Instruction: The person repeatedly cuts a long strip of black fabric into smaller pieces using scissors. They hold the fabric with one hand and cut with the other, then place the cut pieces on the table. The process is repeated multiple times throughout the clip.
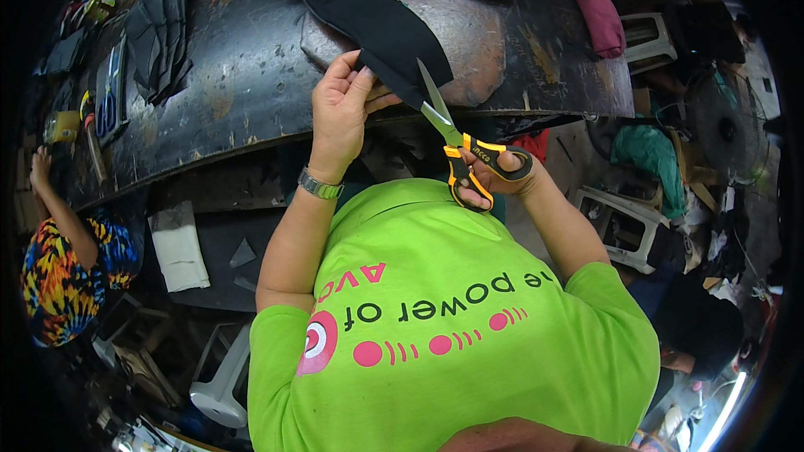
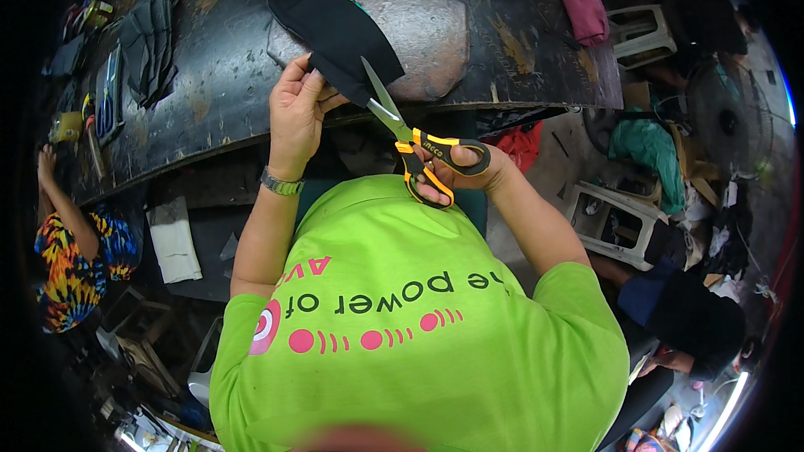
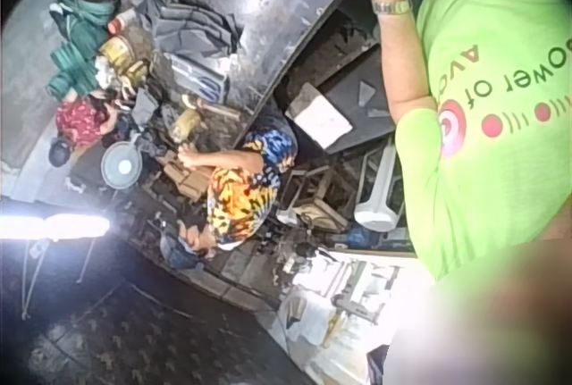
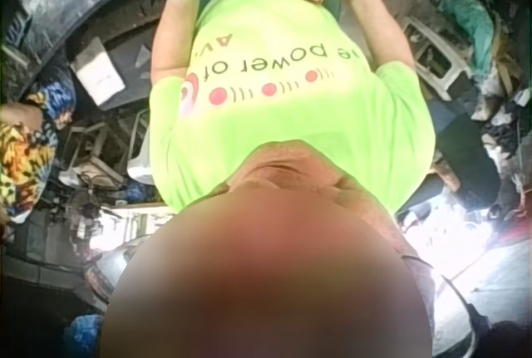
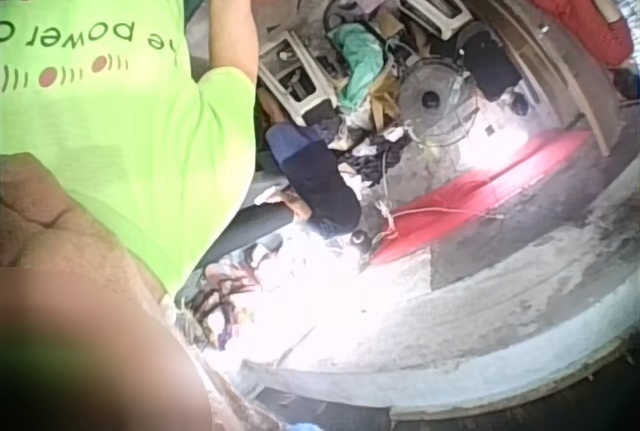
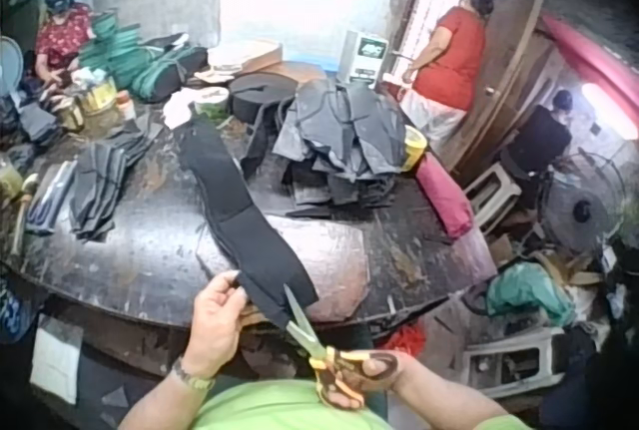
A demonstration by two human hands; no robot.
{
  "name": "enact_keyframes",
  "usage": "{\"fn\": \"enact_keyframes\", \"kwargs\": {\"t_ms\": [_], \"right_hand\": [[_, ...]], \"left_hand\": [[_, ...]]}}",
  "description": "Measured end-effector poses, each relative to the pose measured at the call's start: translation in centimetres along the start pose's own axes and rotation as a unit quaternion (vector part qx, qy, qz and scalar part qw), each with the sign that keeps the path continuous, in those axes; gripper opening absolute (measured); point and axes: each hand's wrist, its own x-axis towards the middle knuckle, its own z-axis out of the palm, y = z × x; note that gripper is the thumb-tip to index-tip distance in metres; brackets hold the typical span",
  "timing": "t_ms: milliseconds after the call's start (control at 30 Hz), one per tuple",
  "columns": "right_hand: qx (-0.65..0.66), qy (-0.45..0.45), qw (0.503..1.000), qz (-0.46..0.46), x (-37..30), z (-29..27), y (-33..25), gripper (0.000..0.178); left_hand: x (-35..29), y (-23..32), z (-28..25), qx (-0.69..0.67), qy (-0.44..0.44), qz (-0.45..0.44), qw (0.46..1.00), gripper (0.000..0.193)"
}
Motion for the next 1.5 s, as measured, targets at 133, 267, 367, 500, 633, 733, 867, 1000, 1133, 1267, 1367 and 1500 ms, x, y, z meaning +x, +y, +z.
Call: {"fn": "enact_keyframes", "kwargs": {"t_ms": [133, 267, 367, 500, 633, 733, 867, 1000, 1133, 1267, 1367, 1500], "right_hand": [[0.029, -0.016, 0.999, -0.011, 0.5, -0.2, 0.4, 0.08], [0.018, 0.012, 1.0, 0.008, 0.5, -0.2, 1.0, 0.074], [0.02, 0.036, 0.999, -0.03, 0.1, -0.3, 1.1, 0.072], [0.013, 0.053, 0.998, -0.014, -0.4, -0.3, 0.7, 0.073], [-0.008, 0.088, 0.995, -0.04, -0.5, 0.4, 0.4, 0.073], [-0.061, 0.097, 0.993, -0.039, -0.3, 0.9, 0.0, 0.074], [-0.069, 0.071, 0.994, -0.035, 0.4, 1.0, -0.3, 0.076], [-0.067, 0.075, 0.994, -0.038, 0.5, 1.3, -0.3, 0.075], [-0.076, 0.085, 0.993, -0.037, 0.4, 1.6, -0.5, 0.075], [-0.072, 0.08, 0.993, -0.045, 0.4, 1.6, -0.3, 0.077], [-0.038, 0.072, 0.996, -0.046, 0.4, 1.5, 0.2, 0.079], [-0.003, 0.046, 0.998, -0.038, 0.7, 1.4, 1.0, 0.081]], "left_hand": [[0.1, 0.5, -0.4, 0.005, -0.008, -0.017, 1.0, 0.022], [0.3, 0.7, -0.6, -0.04, -0.02, -0.023, 0.999, 0.022], [0.4, 0.7, -0.7, -0.035, -0.013, -0.022, 0.999, 0.022], [0.5, 0.4, -0.9, 0.01, 0.003, -0.014, 1.0, 0.023], [0.4, 0.0, -1.2, 0.028, 0.006, -0.009, 1.0, 0.022], [0.5, -0.1, -1.3, 0.049, 0.01, -0.018, 0.999, 0.027], [0.1, -0.1, -0.8, 0.042, 0.02, 0.04, 0.998, 0.044], [-0.6, -0.1, 0.0, 0.08, 0.021, 0.113, 0.99, 0.051], [-0.9, 0.3, -0.5, 0.299, -0.042, 0.171, 0.938, 0.031], [-1.1, 0.1, -0.9, 0.29, -0.011, 0.141, 0.946, 0.016], [-1.3, 0.1, -1.1, 0.282, -0.019, 0.139, 0.949, 0.018], [-1.6, 0.0, -1.2, 0.253, -0.024, 0.131, 0.958, 0.018]]}}
